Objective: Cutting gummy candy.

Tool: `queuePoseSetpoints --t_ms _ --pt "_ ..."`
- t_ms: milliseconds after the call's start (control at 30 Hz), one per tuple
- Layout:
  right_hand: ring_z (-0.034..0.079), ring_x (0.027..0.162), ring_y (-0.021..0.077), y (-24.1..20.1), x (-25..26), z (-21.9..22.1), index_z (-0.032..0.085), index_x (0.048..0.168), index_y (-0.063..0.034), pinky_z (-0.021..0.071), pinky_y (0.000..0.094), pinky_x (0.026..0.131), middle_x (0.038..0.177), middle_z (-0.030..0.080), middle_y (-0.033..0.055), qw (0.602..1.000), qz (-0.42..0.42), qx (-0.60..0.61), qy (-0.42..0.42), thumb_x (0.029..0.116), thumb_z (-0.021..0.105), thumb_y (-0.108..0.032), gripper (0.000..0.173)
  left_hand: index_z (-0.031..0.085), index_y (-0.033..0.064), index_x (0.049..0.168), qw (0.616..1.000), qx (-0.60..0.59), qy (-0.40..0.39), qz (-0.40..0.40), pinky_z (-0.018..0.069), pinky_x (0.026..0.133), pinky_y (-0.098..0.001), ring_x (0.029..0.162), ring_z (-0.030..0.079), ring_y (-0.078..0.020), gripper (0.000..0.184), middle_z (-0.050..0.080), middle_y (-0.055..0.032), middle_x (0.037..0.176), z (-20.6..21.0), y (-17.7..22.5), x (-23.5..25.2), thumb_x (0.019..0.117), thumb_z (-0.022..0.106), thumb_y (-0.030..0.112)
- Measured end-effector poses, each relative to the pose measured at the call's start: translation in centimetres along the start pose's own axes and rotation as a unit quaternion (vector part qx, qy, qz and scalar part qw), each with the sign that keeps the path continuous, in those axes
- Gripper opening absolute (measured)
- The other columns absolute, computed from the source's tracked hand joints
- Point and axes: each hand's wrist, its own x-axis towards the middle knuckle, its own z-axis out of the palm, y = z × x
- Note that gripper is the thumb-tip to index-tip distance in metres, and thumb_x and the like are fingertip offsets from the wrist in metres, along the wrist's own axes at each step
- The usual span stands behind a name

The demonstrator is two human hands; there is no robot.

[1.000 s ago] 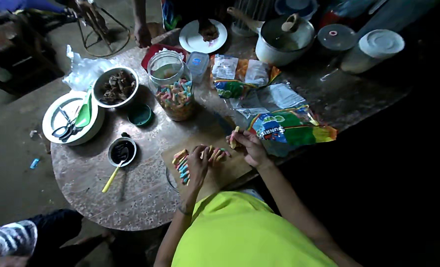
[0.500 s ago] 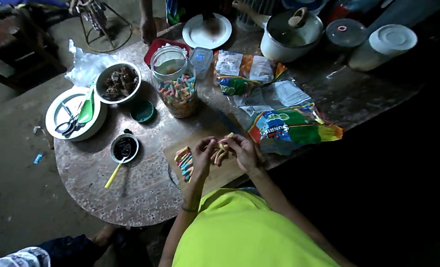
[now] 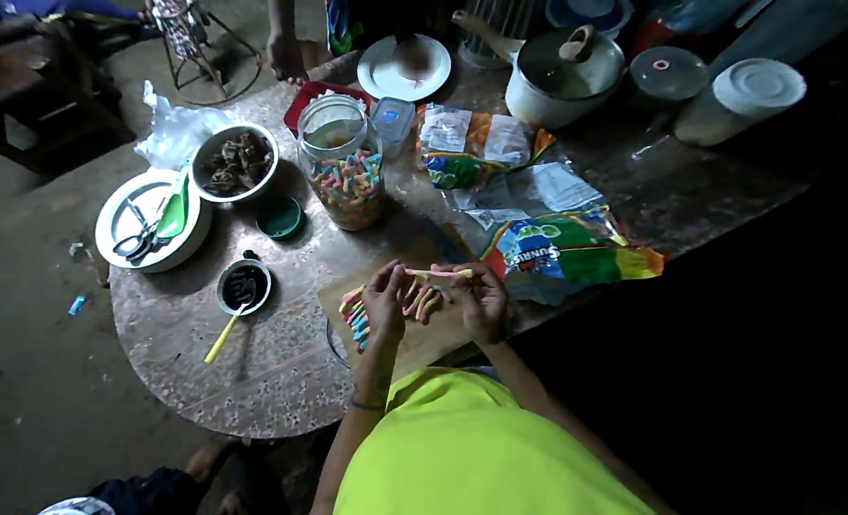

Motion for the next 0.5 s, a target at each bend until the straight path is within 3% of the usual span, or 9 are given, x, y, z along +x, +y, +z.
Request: queuePoseSetpoints --t_ms 133,267,500 --pt "0.071 0.090 0.0053 0.0 0.1 -0.1 0.068 0.108 -0.0138 0.0599 0.0238 0.082 0.104 0.076 -0.0048 0.999 0.008 0.024 0.025 0.1018 0.059 -0.008 0.013 0.061 -0.0055 0.117 0.999 -0.032 0.022 -0.027 0.0606 0.081 -0.0277 0.082 0.070 -0.0118 0.016 0.070 -0.0063 0.094 0.1 0.3 0.0 0.1018 0.057 -0.001" --pt "0.071 0.084 0.0064 -0.4 0.6 0.0 0.068 0.104 -0.0115 0.0598 0.0229 0.075 0.101 0.077 -0.0010 0.989 0.095 0.081 0.083 0.1021 0.054 -0.005 0.016 0.060 -0.0050 0.118 0.996 -0.052 0.040 -0.053 0.0606 0.079 -0.0268 0.080 0.069 -0.0116 0.017 0.069 -0.0060 0.092 0.0 0.5 0.0 0.1021 0.057 -0.001" --pt "0.072 0.086 0.0074 -1.0 1.3 0.0 0.067 0.102 -0.0139 0.0607 0.0244 0.078 0.099 0.077 -0.0017 0.978 0.120 0.111 0.131 0.1024 0.052 -0.004 0.018 0.060 -0.0043 0.118 0.995 -0.050 0.060 -0.066 0.0594 0.077 -0.0258 0.078 0.067 -0.0108 0.017 0.067 -0.0059 0.091 -0.1 0.7 0.1 0.1026 0.056 0.001"
